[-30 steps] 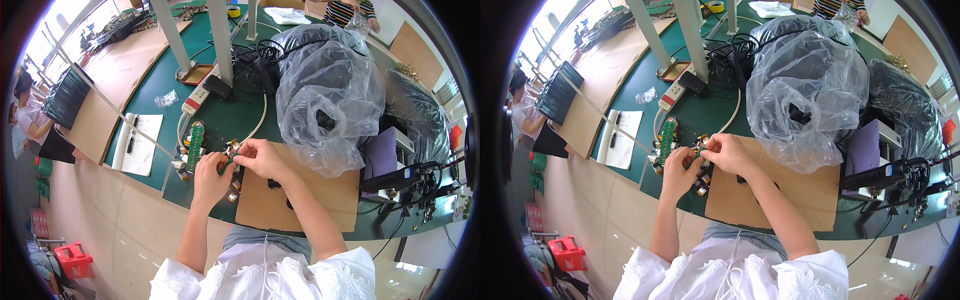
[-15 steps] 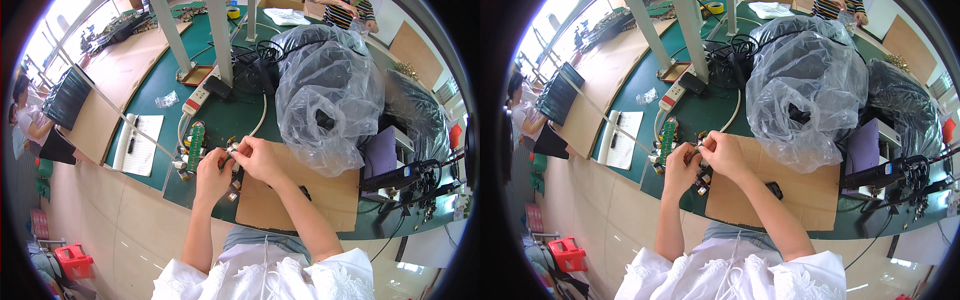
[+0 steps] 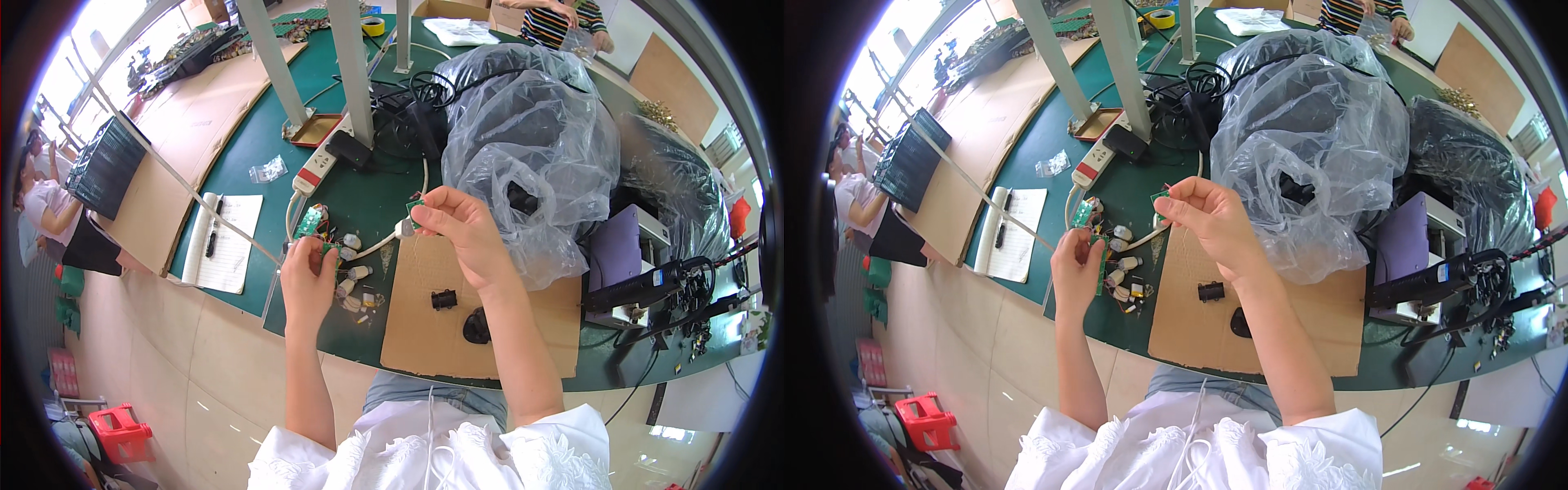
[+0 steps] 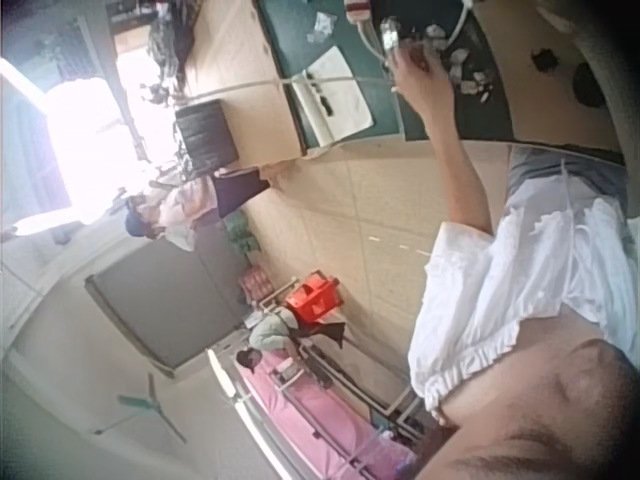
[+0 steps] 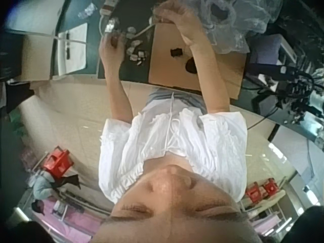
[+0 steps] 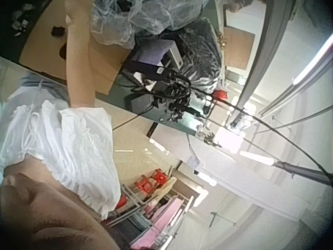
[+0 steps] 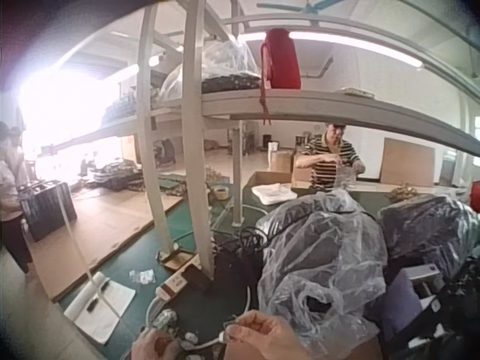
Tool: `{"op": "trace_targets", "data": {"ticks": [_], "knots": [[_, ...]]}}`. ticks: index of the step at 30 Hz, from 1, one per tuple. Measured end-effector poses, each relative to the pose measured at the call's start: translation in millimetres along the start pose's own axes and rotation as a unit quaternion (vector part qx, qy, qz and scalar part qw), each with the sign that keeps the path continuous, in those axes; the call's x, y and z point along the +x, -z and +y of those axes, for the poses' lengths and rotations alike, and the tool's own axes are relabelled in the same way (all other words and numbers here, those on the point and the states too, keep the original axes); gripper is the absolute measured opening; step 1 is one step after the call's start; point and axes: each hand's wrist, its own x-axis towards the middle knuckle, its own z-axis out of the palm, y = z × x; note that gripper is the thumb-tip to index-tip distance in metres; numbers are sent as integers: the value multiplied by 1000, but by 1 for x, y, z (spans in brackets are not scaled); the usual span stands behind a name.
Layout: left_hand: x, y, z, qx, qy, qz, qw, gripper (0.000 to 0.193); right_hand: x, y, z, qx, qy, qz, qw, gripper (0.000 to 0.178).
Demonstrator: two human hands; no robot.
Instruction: Assemble small electronic components into a plastic housing and secure them using an electric screwdriver.
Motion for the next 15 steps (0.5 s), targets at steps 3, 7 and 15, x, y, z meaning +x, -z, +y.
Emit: {"op": "trace_targets", "data": {"ticks": [3,7,15], "knots": [[-11,-10,31,304,-234,158,910,27,-12,0,-16,33,-7,14,999,13],[-38,-35,68,-98,-178,-147,968,41,-39,14,-17,119,-42,7,992,12],[-62,-100,92,-137,-163,-291,933,30,-110,52,-17,183,24,170,968,12]]}}
